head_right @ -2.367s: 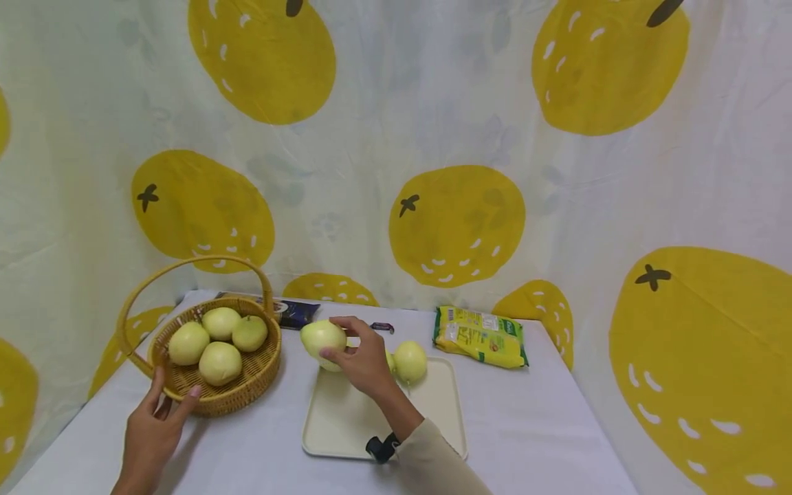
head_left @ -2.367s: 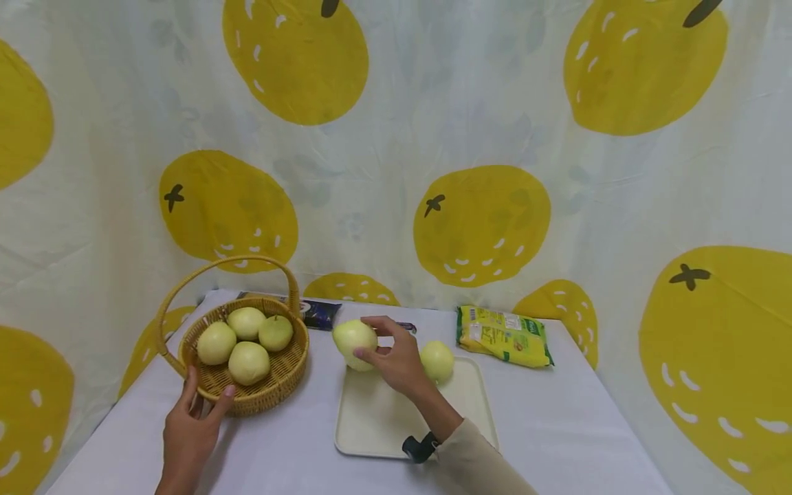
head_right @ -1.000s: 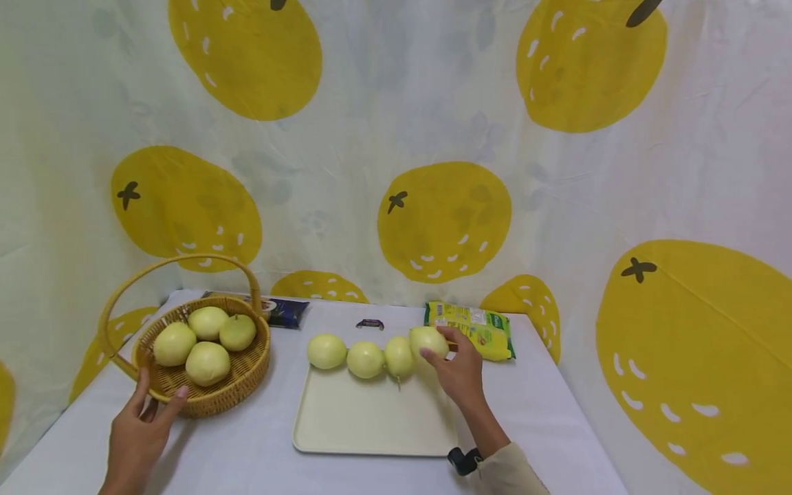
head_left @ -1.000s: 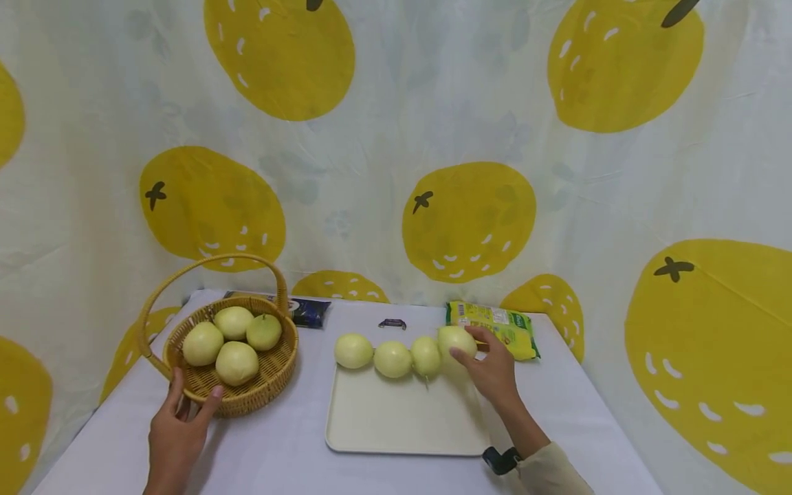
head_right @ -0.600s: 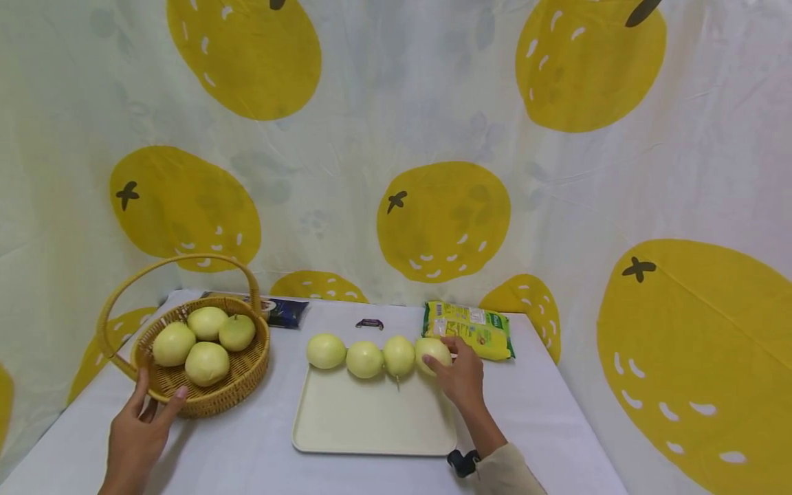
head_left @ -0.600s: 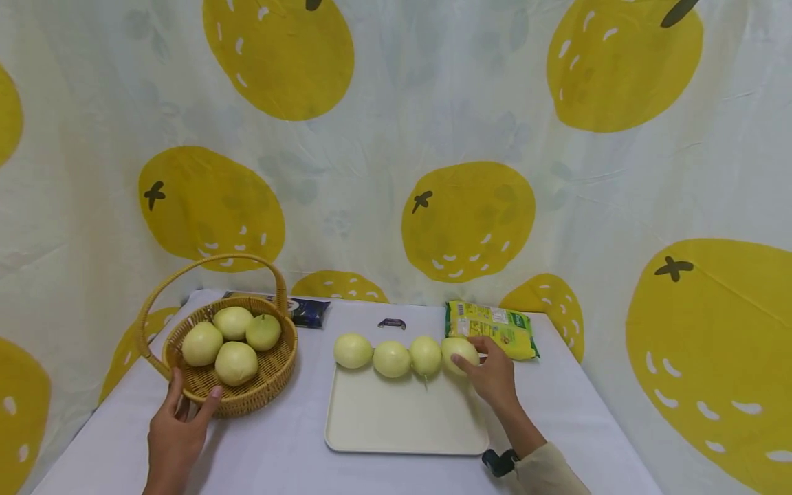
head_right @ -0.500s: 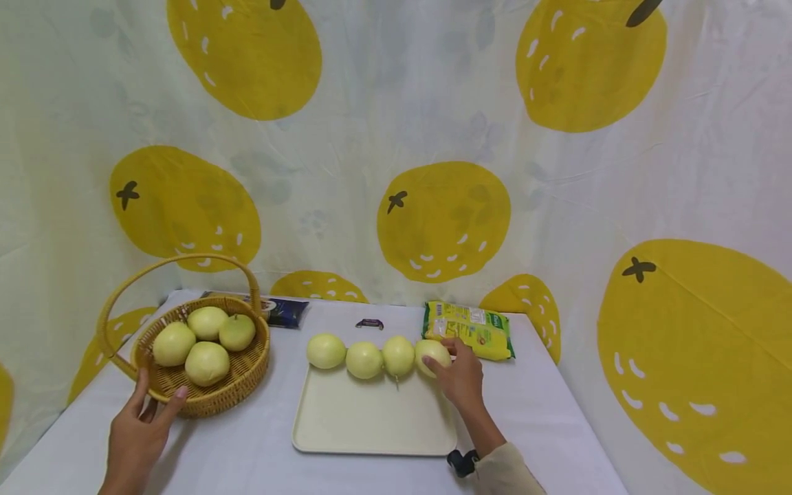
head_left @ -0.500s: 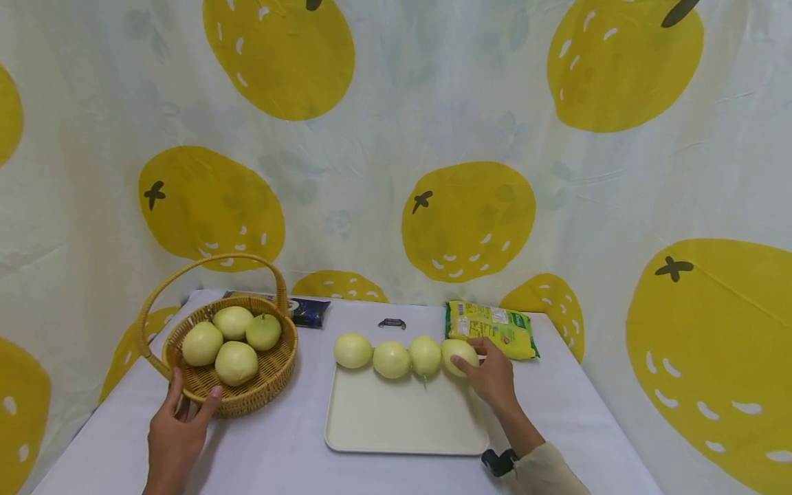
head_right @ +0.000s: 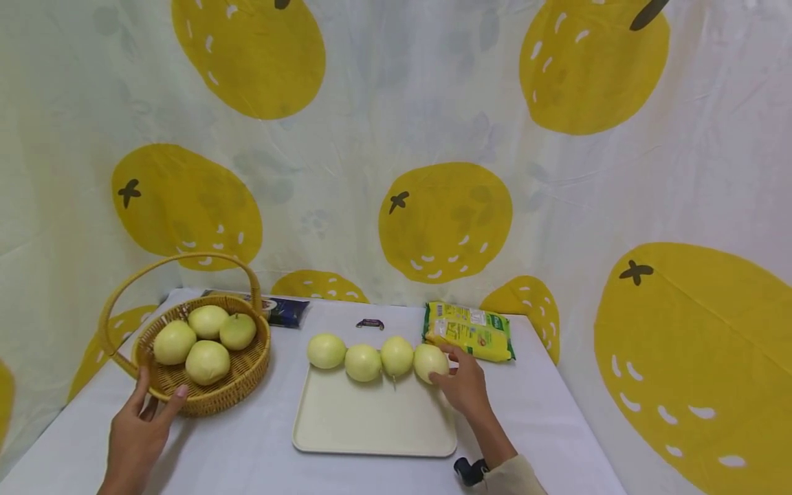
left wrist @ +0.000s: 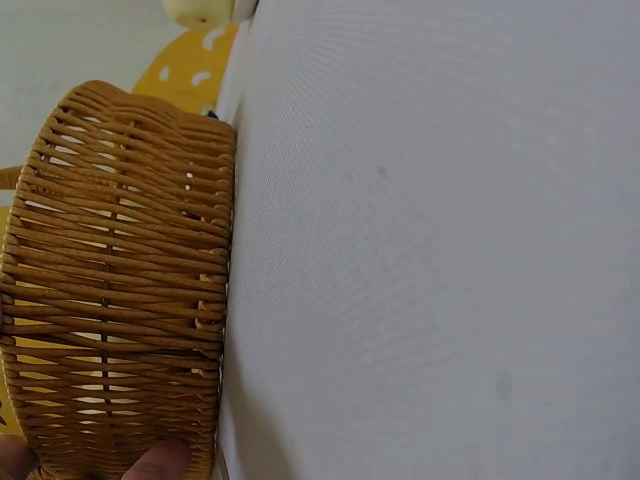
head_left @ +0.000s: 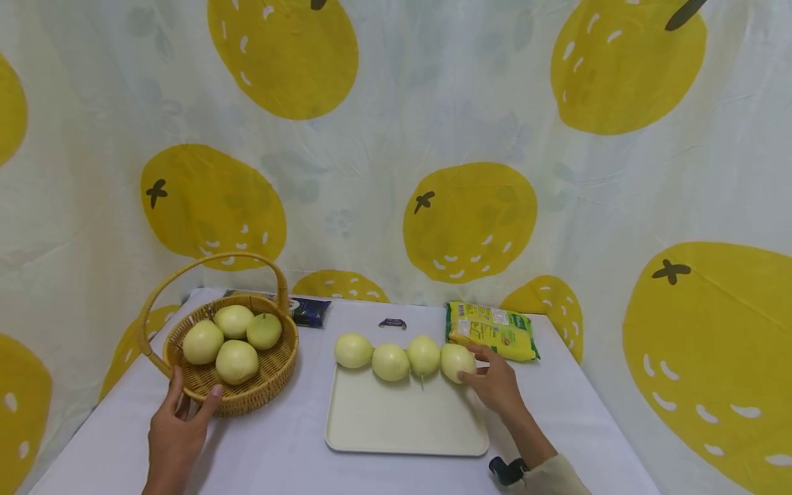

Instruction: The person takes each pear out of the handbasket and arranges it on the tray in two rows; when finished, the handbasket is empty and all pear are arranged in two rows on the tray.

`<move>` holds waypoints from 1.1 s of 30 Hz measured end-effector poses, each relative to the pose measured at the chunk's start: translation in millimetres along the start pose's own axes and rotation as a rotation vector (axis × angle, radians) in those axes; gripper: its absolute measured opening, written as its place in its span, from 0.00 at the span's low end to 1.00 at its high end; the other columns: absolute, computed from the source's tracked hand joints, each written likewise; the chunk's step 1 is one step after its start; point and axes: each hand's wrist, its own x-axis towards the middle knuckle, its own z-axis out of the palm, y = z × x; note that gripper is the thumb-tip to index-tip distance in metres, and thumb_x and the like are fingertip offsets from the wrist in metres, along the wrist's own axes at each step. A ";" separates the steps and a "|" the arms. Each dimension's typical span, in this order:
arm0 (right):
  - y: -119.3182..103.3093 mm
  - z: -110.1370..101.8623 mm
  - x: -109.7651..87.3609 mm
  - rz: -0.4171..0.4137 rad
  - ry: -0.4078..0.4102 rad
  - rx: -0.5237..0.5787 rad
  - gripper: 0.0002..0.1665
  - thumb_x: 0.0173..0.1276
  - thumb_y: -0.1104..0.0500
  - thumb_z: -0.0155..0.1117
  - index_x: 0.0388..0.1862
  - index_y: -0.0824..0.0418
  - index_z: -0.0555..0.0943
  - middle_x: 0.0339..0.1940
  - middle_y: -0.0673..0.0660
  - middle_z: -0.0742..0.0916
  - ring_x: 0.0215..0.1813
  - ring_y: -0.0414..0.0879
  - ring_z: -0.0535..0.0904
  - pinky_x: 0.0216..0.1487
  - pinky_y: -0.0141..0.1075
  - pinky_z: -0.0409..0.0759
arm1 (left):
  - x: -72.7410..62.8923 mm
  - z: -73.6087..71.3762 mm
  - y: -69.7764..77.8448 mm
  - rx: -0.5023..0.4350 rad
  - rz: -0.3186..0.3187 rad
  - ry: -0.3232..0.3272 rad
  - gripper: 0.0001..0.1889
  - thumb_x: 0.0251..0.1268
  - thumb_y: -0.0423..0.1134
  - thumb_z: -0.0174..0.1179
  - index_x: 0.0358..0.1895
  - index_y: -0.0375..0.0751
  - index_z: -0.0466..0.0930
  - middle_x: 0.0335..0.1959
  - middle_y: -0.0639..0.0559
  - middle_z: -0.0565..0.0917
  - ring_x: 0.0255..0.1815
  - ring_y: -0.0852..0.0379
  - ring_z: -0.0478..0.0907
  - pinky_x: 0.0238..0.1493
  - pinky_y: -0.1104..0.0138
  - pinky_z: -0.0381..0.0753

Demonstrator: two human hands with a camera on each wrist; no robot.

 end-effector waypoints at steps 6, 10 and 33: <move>1.6 -0.1 0.7 -0.033 0.017 -0.019 0.39 0.66 0.53 0.81 0.73 0.55 0.77 0.67 0.66 0.84 0.56 0.56 0.83 0.44 0.39 0.88 | -0.3 0.1 1.2 0.002 -0.002 -0.002 0.52 0.72 0.64 0.65 0.84 0.72 0.33 0.86 0.68 0.35 0.88 0.37 0.49 0.80 0.62 0.61; 0.4 3.0 5.5 -0.051 0.052 -0.054 0.38 0.65 0.51 0.81 0.72 0.57 0.77 0.64 0.65 0.85 0.52 0.54 0.82 0.41 0.36 0.84 | -1.3 0.1 1.6 0.002 0.001 -0.003 0.52 0.72 0.64 0.65 0.84 0.72 0.33 0.86 0.68 0.35 0.88 0.37 0.49 0.81 0.62 0.61; -14.7 -4.4 1.1 -0.134 0.124 -0.093 0.40 0.64 0.52 0.83 0.72 0.60 0.78 0.66 0.66 0.84 0.59 0.60 0.83 0.56 0.51 0.88 | -2.8 -1.1 3.4 0.009 0.010 -0.008 0.52 0.73 0.64 0.64 0.85 0.69 0.33 0.86 0.67 0.35 0.89 0.39 0.46 0.84 0.59 0.56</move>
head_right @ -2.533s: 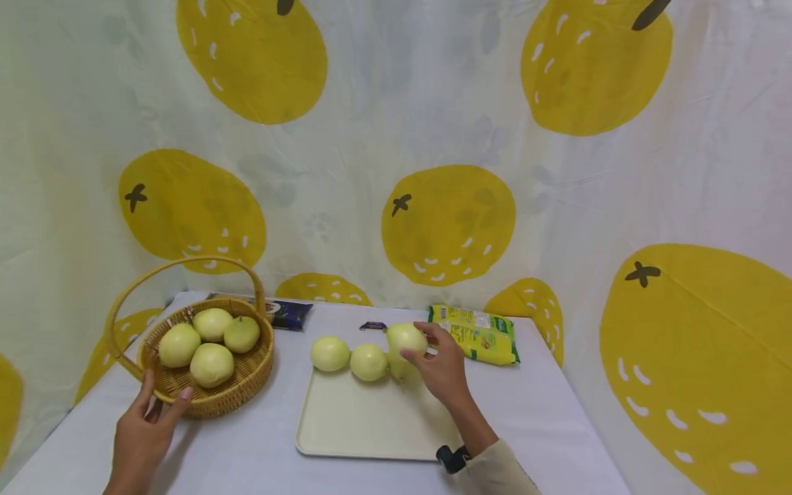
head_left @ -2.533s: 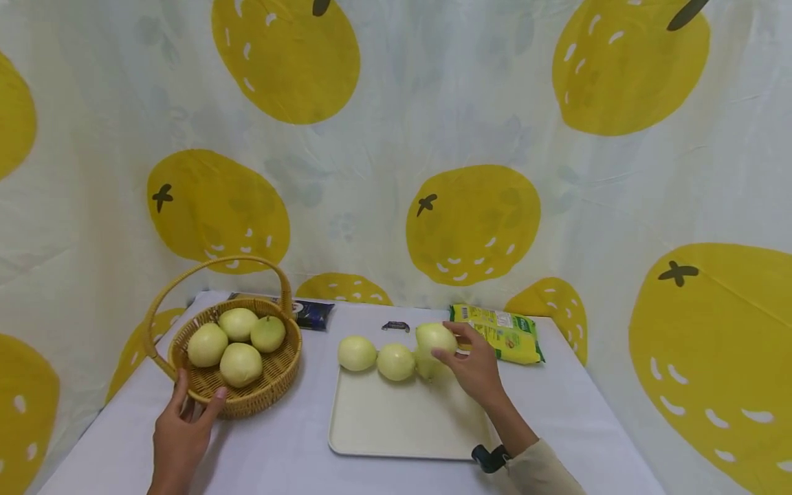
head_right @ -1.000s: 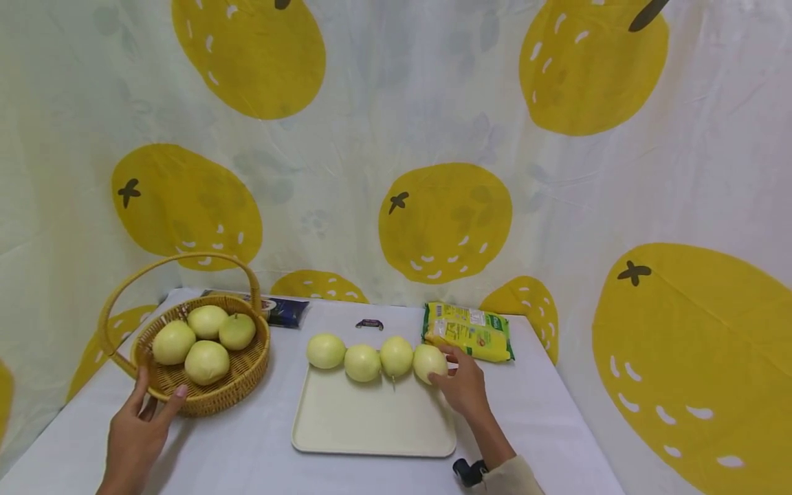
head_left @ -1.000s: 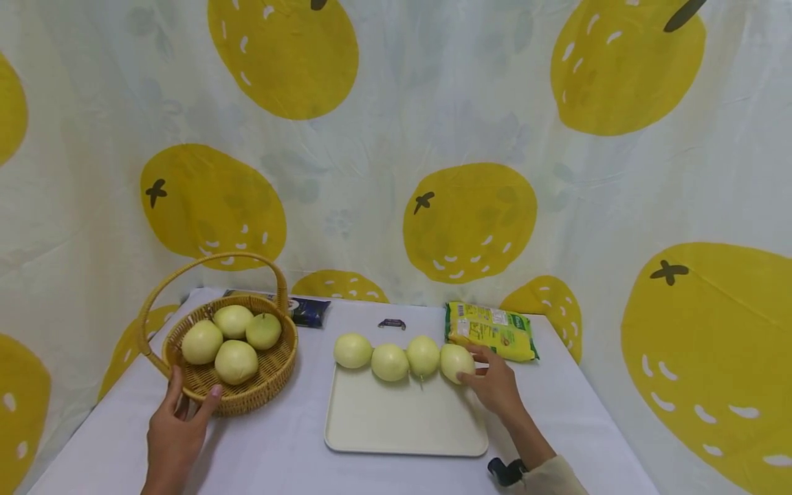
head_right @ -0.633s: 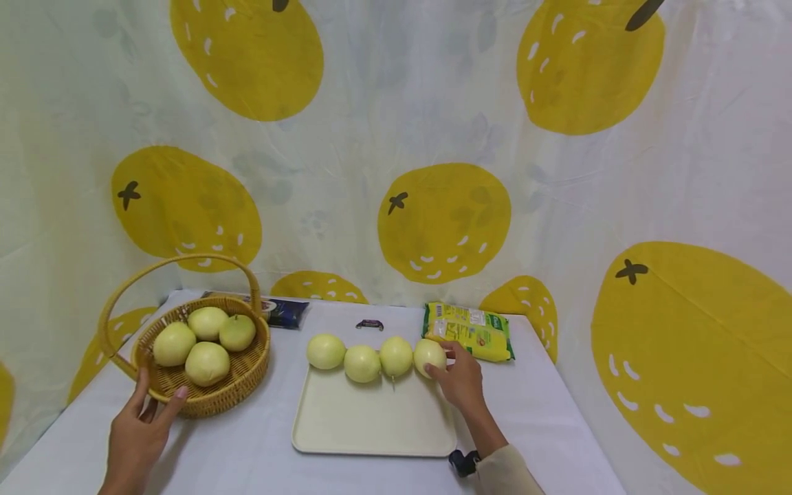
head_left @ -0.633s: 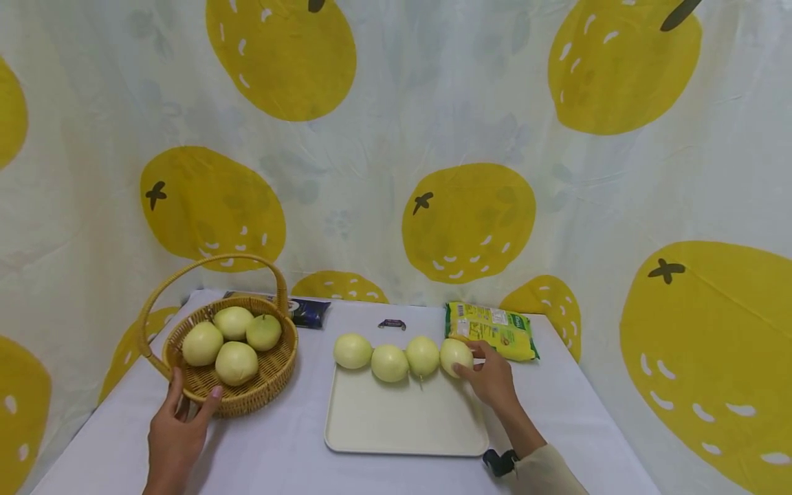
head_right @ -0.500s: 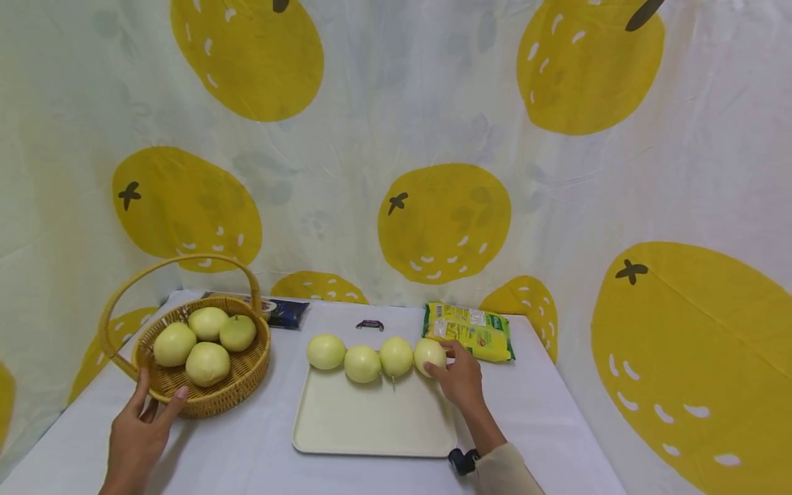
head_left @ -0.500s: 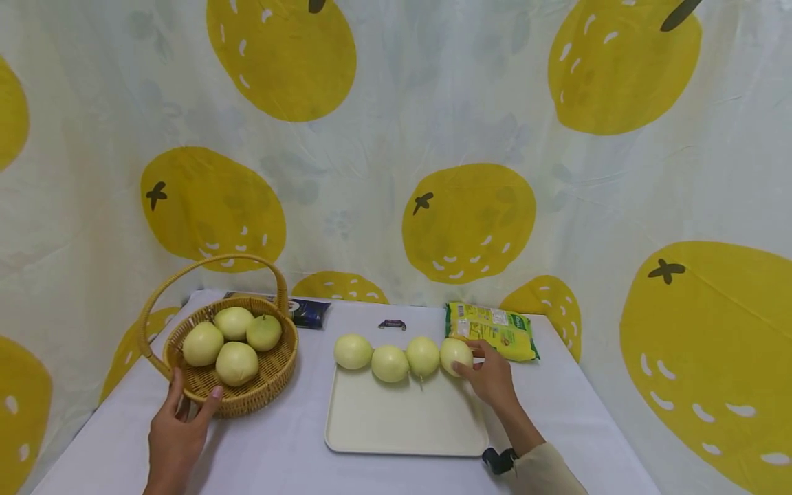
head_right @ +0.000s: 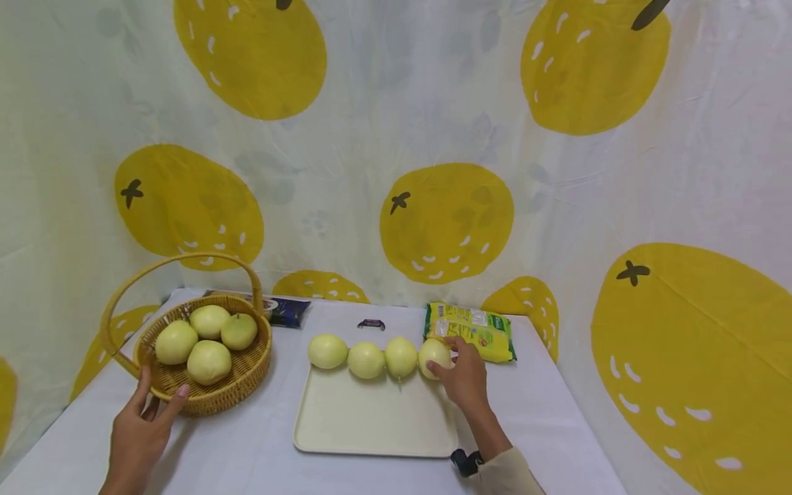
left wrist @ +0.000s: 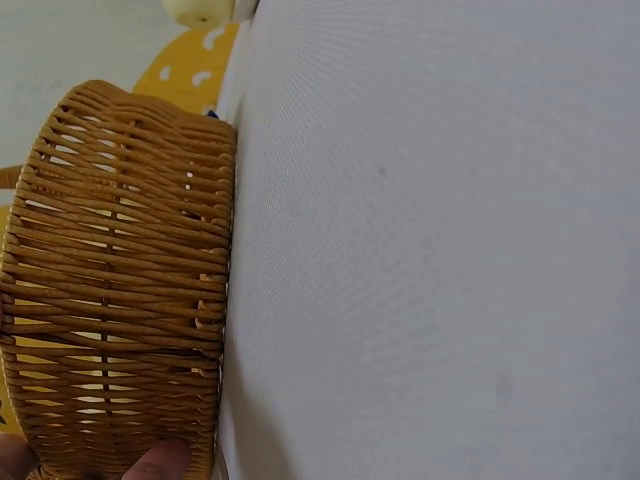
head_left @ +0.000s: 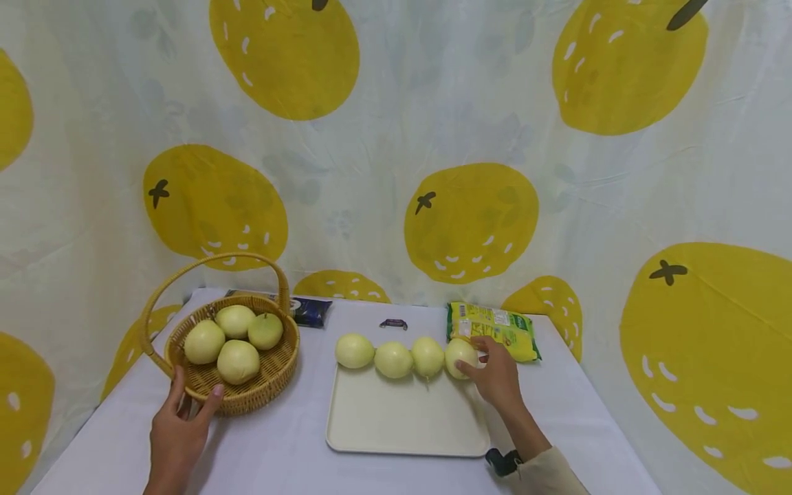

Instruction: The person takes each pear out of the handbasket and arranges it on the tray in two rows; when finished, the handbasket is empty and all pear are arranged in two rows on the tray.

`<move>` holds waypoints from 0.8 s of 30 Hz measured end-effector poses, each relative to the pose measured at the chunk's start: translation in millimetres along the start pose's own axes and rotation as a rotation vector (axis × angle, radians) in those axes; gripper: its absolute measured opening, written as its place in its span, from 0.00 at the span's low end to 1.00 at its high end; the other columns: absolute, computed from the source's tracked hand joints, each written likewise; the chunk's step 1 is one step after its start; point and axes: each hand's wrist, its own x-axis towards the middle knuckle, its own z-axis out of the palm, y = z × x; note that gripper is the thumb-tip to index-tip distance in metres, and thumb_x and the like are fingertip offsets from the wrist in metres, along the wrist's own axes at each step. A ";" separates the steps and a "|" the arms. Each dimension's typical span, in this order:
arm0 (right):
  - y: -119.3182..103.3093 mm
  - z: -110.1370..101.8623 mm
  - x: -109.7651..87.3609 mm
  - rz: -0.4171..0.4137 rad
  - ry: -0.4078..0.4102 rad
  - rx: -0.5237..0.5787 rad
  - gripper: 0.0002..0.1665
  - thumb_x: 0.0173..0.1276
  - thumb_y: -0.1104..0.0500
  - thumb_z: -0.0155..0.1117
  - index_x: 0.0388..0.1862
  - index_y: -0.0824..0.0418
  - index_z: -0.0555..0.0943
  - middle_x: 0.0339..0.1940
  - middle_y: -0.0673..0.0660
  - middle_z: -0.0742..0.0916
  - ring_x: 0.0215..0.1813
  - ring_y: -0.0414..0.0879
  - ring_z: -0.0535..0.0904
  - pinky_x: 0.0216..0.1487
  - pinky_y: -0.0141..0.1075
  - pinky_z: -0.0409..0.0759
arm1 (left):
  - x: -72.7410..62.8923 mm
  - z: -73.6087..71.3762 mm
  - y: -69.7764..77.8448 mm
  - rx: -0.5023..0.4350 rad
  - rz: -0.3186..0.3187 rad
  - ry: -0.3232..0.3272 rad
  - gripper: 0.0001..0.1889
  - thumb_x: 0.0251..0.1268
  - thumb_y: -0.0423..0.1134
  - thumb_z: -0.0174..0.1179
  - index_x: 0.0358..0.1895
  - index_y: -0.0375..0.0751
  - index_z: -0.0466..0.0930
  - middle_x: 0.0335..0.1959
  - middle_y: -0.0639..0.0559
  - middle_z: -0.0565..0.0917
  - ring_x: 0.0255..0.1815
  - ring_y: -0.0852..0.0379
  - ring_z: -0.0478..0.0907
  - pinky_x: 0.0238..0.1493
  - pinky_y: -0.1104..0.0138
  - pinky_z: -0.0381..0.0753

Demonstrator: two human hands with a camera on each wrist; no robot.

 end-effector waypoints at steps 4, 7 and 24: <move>-18.7 -5.8 -6.2 -0.042 0.020 0.028 0.39 0.65 0.52 0.82 0.73 0.58 0.78 0.69 0.64 0.81 0.65 0.62 0.82 0.63 0.56 0.89 | -1.1 -2.5 0.3 0.002 0.005 -0.001 0.52 0.73 0.64 0.64 0.84 0.70 0.32 0.86 0.67 0.35 0.88 0.38 0.46 0.82 0.59 0.58; -35.0 -8.3 -11.9 -0.076 0.024 0.100 0.39 0.65 0.54 0.82 0.73 0.57 0.78 0.70 0.63 0.81 0.67 0.62 0.81 0.66 0.55 0.89 | -0.9 -2.8 -0.2 0.009 0.004 -0.012 0.52 0.73 0.65 0.64 0.84 0.72 0.32 0.86 0.67 0.34 0.88 0.36 0.48 0.80 0.57 0.61; -122.8 26.0 -36.1 -0.314 -0.010 0.296 0.38 0.57 0.57 0.88 0.67 0.52 0.84 0.63 0.52 0.86 0.66 0.51 0.83 0.67 0.46 0.89 | 0.4 -0.5 -0.6 0.038 -0.012 -0.009 0.53 0.71 0.67 0.63 0.84 0.73 0.31 0.87 0.61 0.35 0.86 0.31 0.52 0.77 0.49 0.64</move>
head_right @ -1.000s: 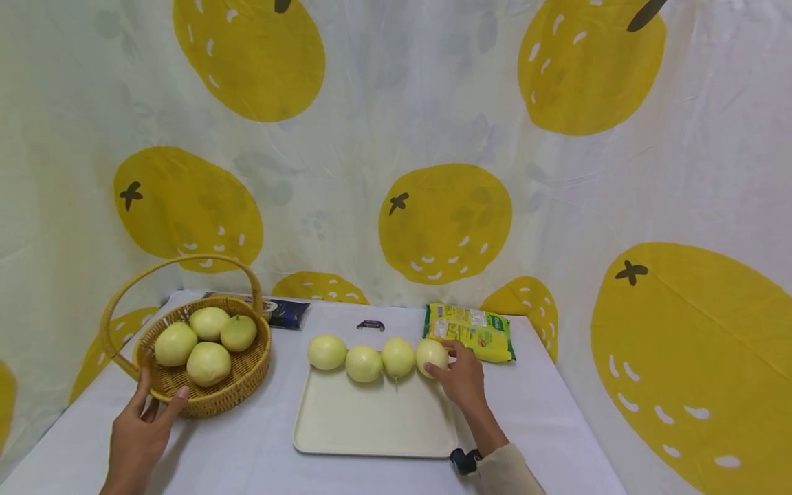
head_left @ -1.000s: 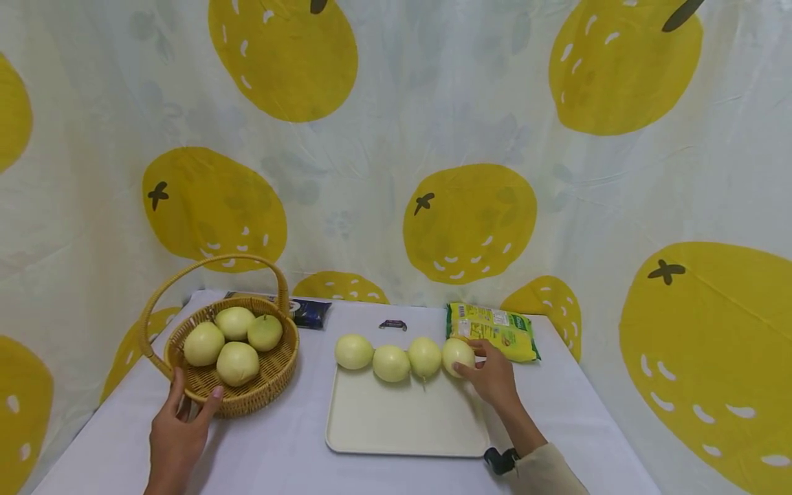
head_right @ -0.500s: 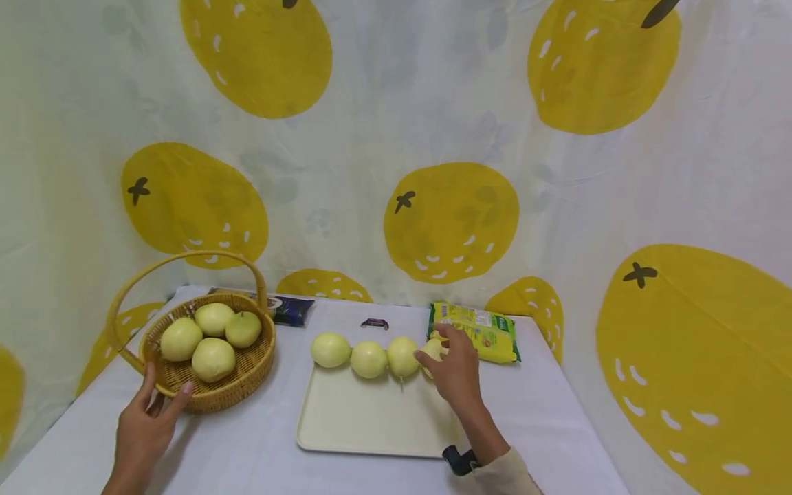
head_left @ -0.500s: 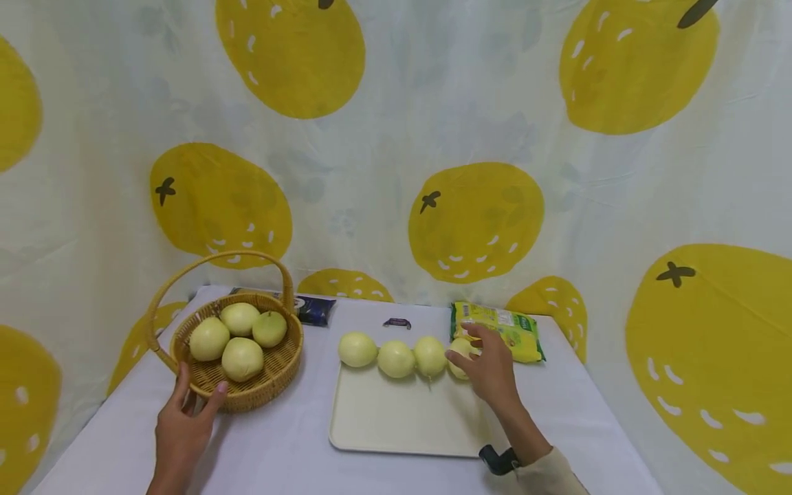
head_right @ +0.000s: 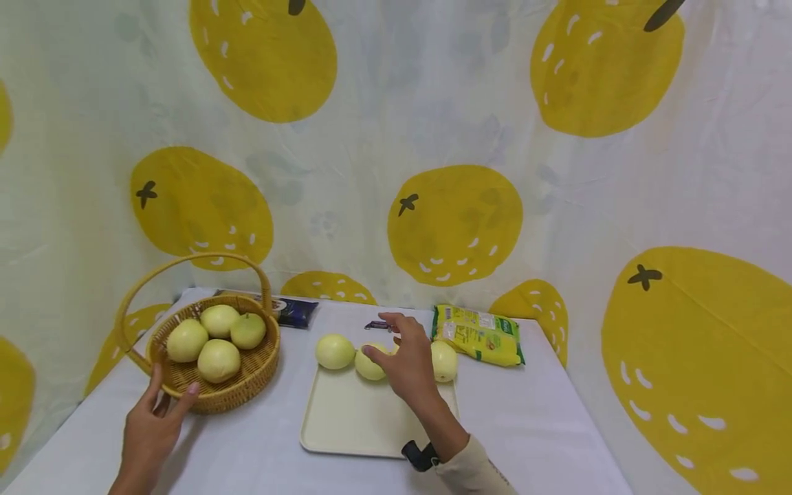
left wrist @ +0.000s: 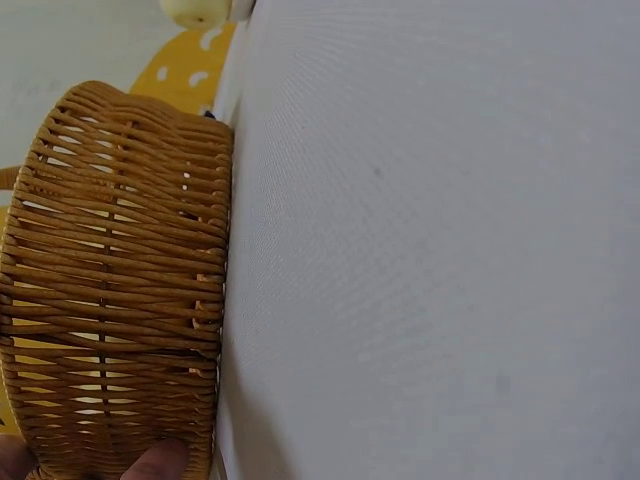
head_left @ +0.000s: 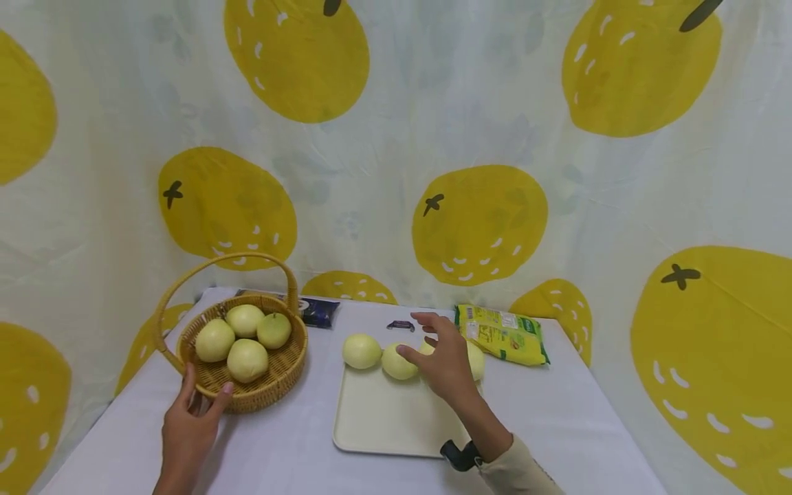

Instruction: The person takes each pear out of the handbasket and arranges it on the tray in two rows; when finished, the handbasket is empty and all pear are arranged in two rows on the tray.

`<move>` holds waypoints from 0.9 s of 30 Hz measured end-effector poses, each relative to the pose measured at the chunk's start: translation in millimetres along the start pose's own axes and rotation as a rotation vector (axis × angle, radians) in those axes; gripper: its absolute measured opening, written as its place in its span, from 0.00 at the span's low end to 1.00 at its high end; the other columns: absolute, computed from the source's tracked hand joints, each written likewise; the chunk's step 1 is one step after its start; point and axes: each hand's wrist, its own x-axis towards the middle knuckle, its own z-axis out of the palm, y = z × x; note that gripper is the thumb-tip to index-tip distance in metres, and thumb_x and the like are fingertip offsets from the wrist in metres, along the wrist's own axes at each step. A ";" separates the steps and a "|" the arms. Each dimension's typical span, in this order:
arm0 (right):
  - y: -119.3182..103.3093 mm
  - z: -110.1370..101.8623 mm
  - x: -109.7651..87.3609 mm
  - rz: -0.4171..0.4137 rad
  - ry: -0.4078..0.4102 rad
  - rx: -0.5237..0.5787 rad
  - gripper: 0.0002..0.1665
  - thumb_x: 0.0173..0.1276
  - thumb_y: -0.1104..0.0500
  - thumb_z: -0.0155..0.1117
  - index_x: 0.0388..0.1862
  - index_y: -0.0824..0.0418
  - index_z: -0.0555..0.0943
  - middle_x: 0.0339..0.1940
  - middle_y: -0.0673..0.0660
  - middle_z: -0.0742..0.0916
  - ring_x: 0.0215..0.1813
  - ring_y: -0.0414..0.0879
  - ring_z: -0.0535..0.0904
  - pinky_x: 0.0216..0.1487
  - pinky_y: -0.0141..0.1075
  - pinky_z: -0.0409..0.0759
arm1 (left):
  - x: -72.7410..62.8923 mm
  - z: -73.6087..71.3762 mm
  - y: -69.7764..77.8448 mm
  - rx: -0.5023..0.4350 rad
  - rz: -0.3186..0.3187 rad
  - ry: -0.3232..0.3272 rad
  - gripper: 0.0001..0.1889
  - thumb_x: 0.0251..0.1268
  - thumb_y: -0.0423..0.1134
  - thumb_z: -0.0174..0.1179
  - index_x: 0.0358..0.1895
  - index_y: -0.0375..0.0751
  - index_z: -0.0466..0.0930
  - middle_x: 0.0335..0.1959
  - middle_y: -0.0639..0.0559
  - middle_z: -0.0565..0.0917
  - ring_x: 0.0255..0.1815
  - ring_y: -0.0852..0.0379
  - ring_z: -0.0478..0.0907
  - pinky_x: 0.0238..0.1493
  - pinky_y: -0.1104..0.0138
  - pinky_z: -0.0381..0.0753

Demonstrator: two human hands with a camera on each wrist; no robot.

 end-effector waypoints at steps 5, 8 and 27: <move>-10.7 20.6 1.2 -0.097 -0.026 0.021 0.36 0.57 0.57 0.88 0.65 0.52 0.85 0.59 0.50 0.88 0.64 0.49 0.82 0.70 0.47 0.87 | -1.4 1.0 0.9 -0.019 0.020 -0.002 0.53 0.72 0.65 0.65 0.85 0.71 0.33 0.87 0.62 0.35 0.87 0.34 0.50 0.77 0.53 0.64; -17.0 33.9 0.9 -0.122 -0.039 0.018 0.35 0.57 0.55 0.88 0.64 0.50 0.86 0.57 0.49 0.89 0.61 0.49 0.81 0.69 0.48 0.86 | -1.4 1.6 1.2 -0.024 0.026 -0.005 0.53 0.72 0.65 0.65 0.85 0.71 0.33 0.87 0.62 0.36 0.87 0.34 0.50 0.76 0.54 0.64; -59.1 125.4 5.2 -0.171 -0.212 0.076 0.35 0.60 0.52 0.86 0.66 0.42 0.84 0.64 0.43 0.87 0.65 0.45 0.79 0.67 0.43 0.83 | -1.3 0.3 -1.3 -0.019 0.020 -0.009 0.53 0.71 0.66 0.65 0.85 0.72 0.32 0.87 0.62 0.35 0.86 0.33 0.51 0.75 0.54 0.66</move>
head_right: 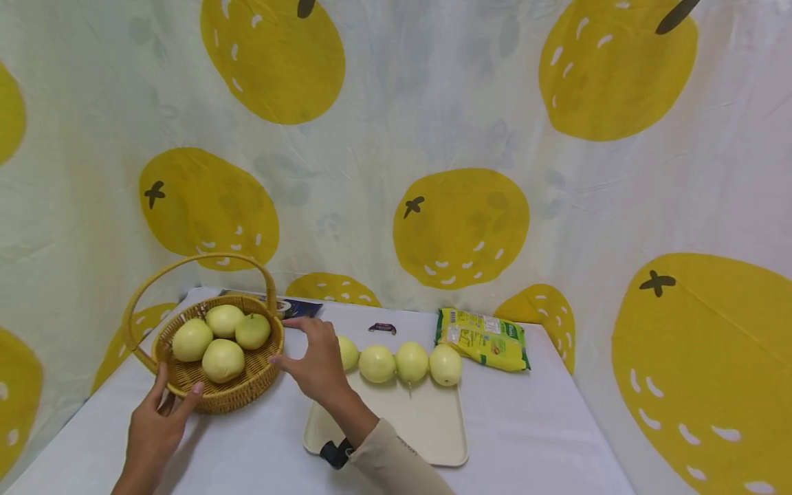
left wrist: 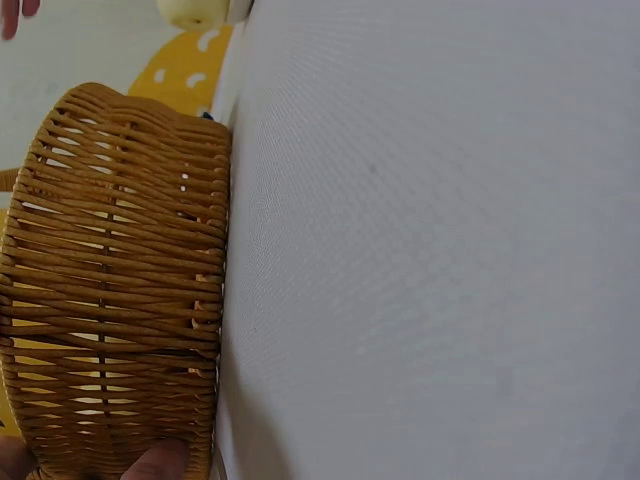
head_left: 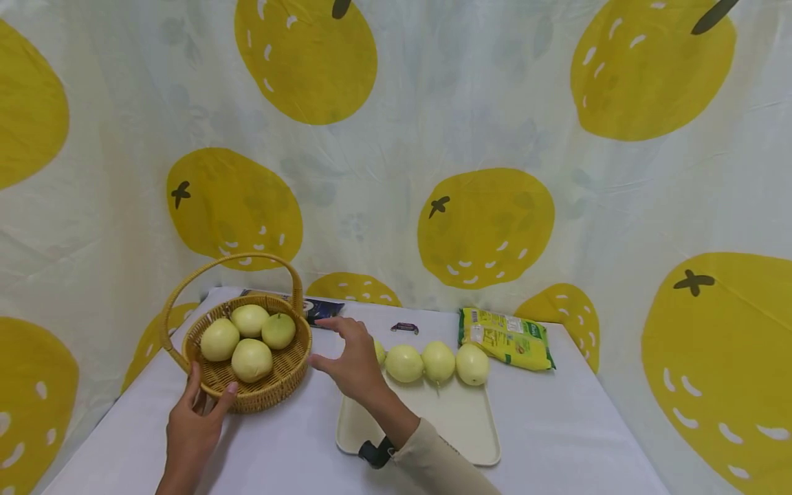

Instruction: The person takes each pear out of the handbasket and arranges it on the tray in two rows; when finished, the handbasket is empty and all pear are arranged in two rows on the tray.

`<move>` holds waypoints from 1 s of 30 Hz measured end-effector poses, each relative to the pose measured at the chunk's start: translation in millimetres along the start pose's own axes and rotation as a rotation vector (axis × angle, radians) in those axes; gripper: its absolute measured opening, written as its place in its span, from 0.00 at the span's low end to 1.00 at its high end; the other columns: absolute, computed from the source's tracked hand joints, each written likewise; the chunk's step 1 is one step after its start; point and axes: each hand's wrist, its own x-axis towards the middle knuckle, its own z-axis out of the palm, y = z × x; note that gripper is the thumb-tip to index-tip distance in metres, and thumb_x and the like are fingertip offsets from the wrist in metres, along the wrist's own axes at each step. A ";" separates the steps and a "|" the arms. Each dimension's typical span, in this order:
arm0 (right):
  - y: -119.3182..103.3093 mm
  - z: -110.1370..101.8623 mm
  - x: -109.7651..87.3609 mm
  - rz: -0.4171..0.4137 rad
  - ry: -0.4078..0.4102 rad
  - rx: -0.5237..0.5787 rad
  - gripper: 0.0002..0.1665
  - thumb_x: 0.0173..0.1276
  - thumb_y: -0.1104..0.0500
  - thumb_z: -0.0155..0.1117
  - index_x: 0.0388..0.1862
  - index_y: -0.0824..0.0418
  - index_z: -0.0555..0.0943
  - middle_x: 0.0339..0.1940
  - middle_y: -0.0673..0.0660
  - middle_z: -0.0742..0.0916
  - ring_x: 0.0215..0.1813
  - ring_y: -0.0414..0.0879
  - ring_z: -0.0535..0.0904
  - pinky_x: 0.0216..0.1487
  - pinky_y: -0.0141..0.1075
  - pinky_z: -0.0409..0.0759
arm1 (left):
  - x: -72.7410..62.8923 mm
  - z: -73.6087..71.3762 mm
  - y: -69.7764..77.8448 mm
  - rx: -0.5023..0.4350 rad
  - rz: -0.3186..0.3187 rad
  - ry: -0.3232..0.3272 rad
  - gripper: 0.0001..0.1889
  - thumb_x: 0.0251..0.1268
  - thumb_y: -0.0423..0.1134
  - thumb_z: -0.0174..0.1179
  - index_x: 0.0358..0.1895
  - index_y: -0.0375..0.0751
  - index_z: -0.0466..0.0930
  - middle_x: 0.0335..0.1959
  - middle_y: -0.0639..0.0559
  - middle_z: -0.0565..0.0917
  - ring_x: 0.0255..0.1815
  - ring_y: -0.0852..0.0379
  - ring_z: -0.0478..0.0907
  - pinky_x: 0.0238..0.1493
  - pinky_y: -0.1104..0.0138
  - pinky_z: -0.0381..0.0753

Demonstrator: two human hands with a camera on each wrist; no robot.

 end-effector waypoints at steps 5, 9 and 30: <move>-2.0 23.3 7.7 -0.004 -0.032 0.038 0.35 0.60 0.50 0.86 0.67 0.44 0.84 0.64 0.43 0.87 0.65 0.44 0.80 0.67 0.41 0.84 | -0.8 -0.5 1.7 0.002 -0.004 0.000 0.53 0.71 0.66 0.65 0.85 0.72 0.32 0.87 0.60 0.35 0.86 0.31 0.52 0.75 0.53 0.66; -2.8 40.0 13.0 -0.012 -0.058 0.076 0.35 0.60 0.49 0.86 0.66 0.45 0.84 0.64 0.45 0.87 0.65 0.43 0.81 0.68 0.41 0.85 | -0.8 -0.8 2.8 0.008 0.017 0.005 0.53 0.72 0.64 0.65 0.86 0.69 0.33 0.88 0.58 0.36 0.85 0.30 0.53 0.75 0.54 0.66; -9.1 117.8 50.1 0.035 -0.147 0.235 0.33 0.60 0.51 0.86 0.64 0.40 0.84 0.64 0.45 0.88 0.66 0.46 0.84 0.64 0.34 0.86 | 0.2 1.9 -0.4 0.036 0.010 0.016 0.54 0.72 0.67 0.63 0.86 0.69 0.31 0.89 0.55 0.35 0.84 0.28 0.53 0.78 0.45 0.65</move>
